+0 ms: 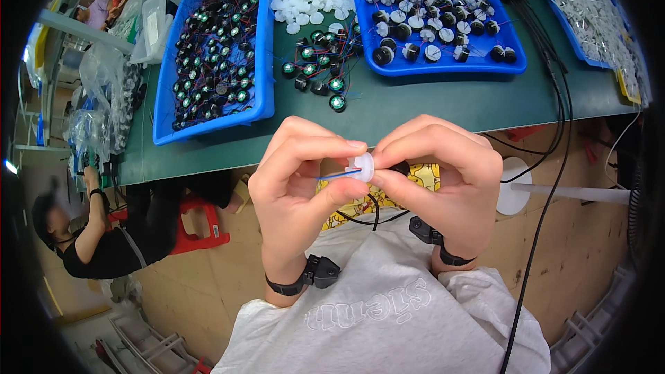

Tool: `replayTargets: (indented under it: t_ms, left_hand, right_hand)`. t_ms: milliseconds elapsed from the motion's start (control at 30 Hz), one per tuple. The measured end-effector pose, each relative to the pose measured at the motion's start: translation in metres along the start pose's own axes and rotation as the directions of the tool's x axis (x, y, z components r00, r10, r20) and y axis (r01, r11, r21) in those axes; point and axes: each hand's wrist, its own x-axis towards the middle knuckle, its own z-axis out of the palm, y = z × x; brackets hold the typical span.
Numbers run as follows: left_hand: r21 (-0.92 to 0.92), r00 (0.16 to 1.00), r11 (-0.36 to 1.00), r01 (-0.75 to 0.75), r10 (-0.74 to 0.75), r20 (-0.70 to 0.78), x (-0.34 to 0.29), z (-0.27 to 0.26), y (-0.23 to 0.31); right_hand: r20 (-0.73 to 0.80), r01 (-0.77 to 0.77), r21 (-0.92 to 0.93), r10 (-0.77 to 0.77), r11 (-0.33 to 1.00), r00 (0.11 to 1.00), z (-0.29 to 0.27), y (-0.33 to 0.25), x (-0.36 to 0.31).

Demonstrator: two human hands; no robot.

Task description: The recorder is assembling small electronic speaker components by fitting a plastic cap over the speaker housing and threading wires through.

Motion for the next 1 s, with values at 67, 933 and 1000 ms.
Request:
replayTargets:
  t_ms: [67, 933, 1000]
  left_hand:
    - [-0.034, 1.000, 0.999, 0.004, -0.005, -0.023, -0.005, -0.001, 0.001]
    - [-0.454, 0.998, 0.891, 0.014, 0.015, 0.061, 0.005, -0.010, -0.011]
    - [-0.446, 0.998, 0.895, 0.004, 0.022, 0.053, 0.005, -0.010, -0.014]
  right_hand:
    - [0.002, -0.031, 0.043, 0.031, 0.999, 1.000, 0.003, -0.004, -0.003]
    - [0.113, 0.057, 0.308, -0.096, 0.950, 0.989, -0.002, 0.010, -0.001]
    - [0.120, 0.094, 0.272, -0.130, 0.958, 0.984, -0.002, 0.015, 0.000]
